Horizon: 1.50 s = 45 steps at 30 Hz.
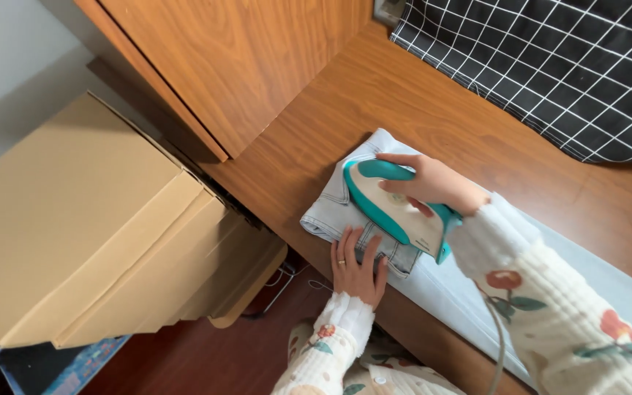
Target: Ironing and folding a pair of light blue jeans on a wooden desk.
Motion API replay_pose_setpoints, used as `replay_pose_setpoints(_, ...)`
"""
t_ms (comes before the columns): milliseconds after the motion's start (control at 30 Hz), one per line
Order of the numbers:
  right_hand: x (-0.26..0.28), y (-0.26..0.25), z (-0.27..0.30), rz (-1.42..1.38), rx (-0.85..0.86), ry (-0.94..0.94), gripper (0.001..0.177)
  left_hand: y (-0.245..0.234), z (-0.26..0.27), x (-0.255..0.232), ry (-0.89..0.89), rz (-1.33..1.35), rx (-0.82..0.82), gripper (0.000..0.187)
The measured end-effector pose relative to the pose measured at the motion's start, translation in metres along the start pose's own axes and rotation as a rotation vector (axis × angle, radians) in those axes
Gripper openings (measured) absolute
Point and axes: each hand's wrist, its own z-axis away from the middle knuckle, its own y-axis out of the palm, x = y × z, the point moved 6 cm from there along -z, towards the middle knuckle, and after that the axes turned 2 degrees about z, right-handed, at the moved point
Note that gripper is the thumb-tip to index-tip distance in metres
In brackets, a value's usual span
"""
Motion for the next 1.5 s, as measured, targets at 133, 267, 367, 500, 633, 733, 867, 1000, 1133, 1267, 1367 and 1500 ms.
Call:
replay_pose_setpoints(133,0.015,0.002,-0.004,0.012,0.015,0.019,0.073,-0.001,-0.001,0.005,-0.038,0.021,-0.002,0.039)
replay_pose_setpoints(267,-0.002,-0.003,0.013,-0.030,0.003,0.004,0.073,-0.004,-0.003,0.001,-0.031,-0.001,-0.006,0.038)
replay_pose_setpoints(367,-0.015,-0.008,0.036,-0.030,0.017,0.046,0.073,-0.002,0.000,0.004,-0.035,-0.017,0.017,0.038)
replay_pose_setpoints(500,-0.040,-0.013,0.072,-0.094,0.004,0.133,0.071,-0.015,-0.022,0.001,-0.064,-0.057,0.026,0.024)
replay_pose_setpoints(633,-0.072,-0.017,0.092,-0.131,0.009,0.231,0.070,0.000,-0.062,0.026,-0.131,-0.111,0.051,0.008)
replay_pose_setpoints(733,-0.076,-0.016,0.096,-0.148,0.018,0.228,0.072,0.049,-0.095,0.071,-0.364,-0.291,0.527,0.047)
replay_pose_setpoints(867,-0.061,-0.016,0.099,-0.175,0.012,0.213,0.073,0.101,-0.104,0.115,-0.424,-0.353,0.625,0.090)
replay_pose_setpoints(1000,-0.053,-0.021,0.095,-0.109,0.014,0.205,0.071,0.142,-0.090,0.135,-0.238,-0.487,0.358,0.062)
replay_pose_setpoints(1133,-0.036,-0.030,0.083,-0.178,0.007,0.067,0.071,0.151,-0.079,0.149,-0.139,-0.604,0.280,0.043)
replay_pose_setpoints(1267,-0.003,-0.043,0.061,-0.185,-0.032,0.022,0.073,0.187,-0.059,0.179,-0.200,-0.529,0.391,0.032)
replay_pose_setpoints(1367,0.015,-0.043,0.032,-0.334,-0.119,-0.099,0.070,0.148,-0.056,0.148,-0.071,-0.335,0.228,0.024)
replay_pose_setpoints(1500,-0.005,-0.030,-0.017,-0.251,-0.084,0.086,0.073,0.065,-0.045,0.098,-0.208,-0.188,0.239,0.045)
